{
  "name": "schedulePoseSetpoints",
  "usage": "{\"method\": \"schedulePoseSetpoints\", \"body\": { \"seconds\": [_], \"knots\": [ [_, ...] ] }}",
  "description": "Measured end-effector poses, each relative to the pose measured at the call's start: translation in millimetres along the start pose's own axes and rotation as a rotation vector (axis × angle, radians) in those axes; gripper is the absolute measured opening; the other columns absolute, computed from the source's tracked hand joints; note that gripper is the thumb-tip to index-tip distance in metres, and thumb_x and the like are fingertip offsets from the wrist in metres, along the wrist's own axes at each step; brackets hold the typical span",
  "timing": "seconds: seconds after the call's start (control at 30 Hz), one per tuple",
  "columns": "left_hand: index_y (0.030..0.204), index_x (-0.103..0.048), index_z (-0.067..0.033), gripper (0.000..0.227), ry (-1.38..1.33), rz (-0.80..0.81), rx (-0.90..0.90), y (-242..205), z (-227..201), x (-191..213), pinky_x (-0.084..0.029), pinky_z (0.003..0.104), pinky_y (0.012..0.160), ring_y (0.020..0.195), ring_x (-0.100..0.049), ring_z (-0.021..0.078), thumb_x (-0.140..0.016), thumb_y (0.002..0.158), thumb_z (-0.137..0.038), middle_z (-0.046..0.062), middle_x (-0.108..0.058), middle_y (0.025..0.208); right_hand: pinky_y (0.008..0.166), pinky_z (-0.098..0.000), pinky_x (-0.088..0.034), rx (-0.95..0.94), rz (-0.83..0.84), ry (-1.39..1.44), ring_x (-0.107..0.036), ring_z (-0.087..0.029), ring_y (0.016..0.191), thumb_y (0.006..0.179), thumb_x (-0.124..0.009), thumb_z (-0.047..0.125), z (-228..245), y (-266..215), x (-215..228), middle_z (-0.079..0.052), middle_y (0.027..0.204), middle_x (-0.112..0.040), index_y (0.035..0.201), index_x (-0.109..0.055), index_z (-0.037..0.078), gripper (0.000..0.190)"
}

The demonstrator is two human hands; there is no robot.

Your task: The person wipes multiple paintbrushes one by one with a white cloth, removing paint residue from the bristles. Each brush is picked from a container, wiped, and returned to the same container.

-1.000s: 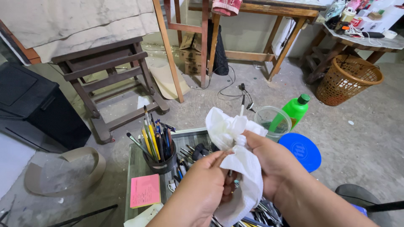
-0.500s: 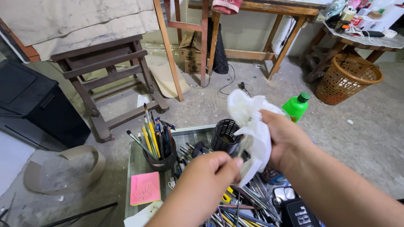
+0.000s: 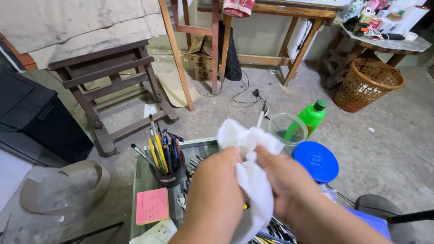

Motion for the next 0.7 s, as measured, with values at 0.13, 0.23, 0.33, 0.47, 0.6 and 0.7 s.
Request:
{"method": "schedulePoseSetpoints", "body": {
  "seconds": [0.13,0.23,0.33,0.47,0.6,0.7],
  "knots": [
    [0.090,-0.073,-0.0103,0.018,0.133,0.044,-0.090,7.9,-3.7,7.0,-0.053,0.043,0.067,0.078,-0.070,0.0333,-0.072,0.077,-0.023,0.015,-0.073,0.079,0.067,-0.0424,-0.060,0.000,-0.001,-0.070,-0.073,-0.025,0.075,0.098,-0.062,0.029,2.4,-12.0,-5.6,-0.012,0.093,-0.077,0.112,-0.070,0.005,0.029],
    [0.095,-0.075,-0.0125,0.031,-0.009,0.115,0.020,25.2,2.1,10.4,-0.056,0.036,0.070,0.074,-0.075,0.0216,-0.079,0.074,-0.034,0.007,-0.077,0.082,0.064,-0.0386,-0.060,0.040,0.070,-0.141,-0.074,-0.023,0.072,0.095,-0.064,0.022,8.8,-16.6,-9.3,-0.012,0.091,-0.078,0.110,-0.072,0.002,0.027],
    [0.091,-0.072,-0.0039,0.030,-0.139,-0.145,0.092,50.9,4.9,34.5,-0.057,0.036,0.068,0.070,-0.073,0.0214,-0.070,0.084,-0.033,0.009,-0.077,0.077,0.060,-0.0385,-0.060,0.021,0.116,-0.236,-0.072,-0.022,0.066,0.092,-0.064,0.023,9.9,-20.4,-11.8,-0.011,0.088,-0.078,0.107,-0.073,0.003,0.026],
    [0.092,-0.077,-0.0035,0.035,-0.161,0.024,0.089,73.5,11.8,25.4,-0.054,0.034,0.067,0.069,-0.069,0.0176,-0.071,0.090,-0.038,0.009,-0.078,0.079,0.058,-0.0373,-0.060,0.011,0.244,-0.330,-0.072,-0.019,0.063,0.090,-0.063,0.021,9.1,-25.8,-25.4,-0.008,0.086,-0.078,0.108,-0.074,0.006,0.026],
    [0.091,-0.079,-0.0033,0.025,-0.374,0.092,0.113,83.0,22.6,13.2,-0.054,0.033,0.065,0.071,-0.068,0.0152,-0.077,0.084,-0.027,0.007,-0.079,0.082,0.060,-0.0350,-0.059,0.013,0.302,-0.330,-0.071,-0.017,0.066,0.092,-0.066,0.017,11.2,-30.7,-29.9,-0.007,0.089,-0.077,0.111,-0.074,0.005,0.024],
    [0.095,-0.080,-0.0055,0.020,-0.601,0.166,0.268,85.4,34.8,6.9,-0.055,0.033,0.069,0.077,-0.071,0.0167,-0.075,0.088,-0.024,0.007,-0.080,0.088,0.056,-0.0358,-0.059,-0.076,0.279,-0.281,-0.070,-0.017,0.061,0.090,-0.066,0.023,7.2,-29.1,-25.1,-0.005,0.084,-0.075,0.112,-0.072,0.007,0.027]
  ]
}}
Point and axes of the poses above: each hand's wrist, its own y-axis towards the middle knuckle, its own x-axis out of the back of the hand, z = x × y, the point moved 6 cm from there along y, towards the middle knuckle
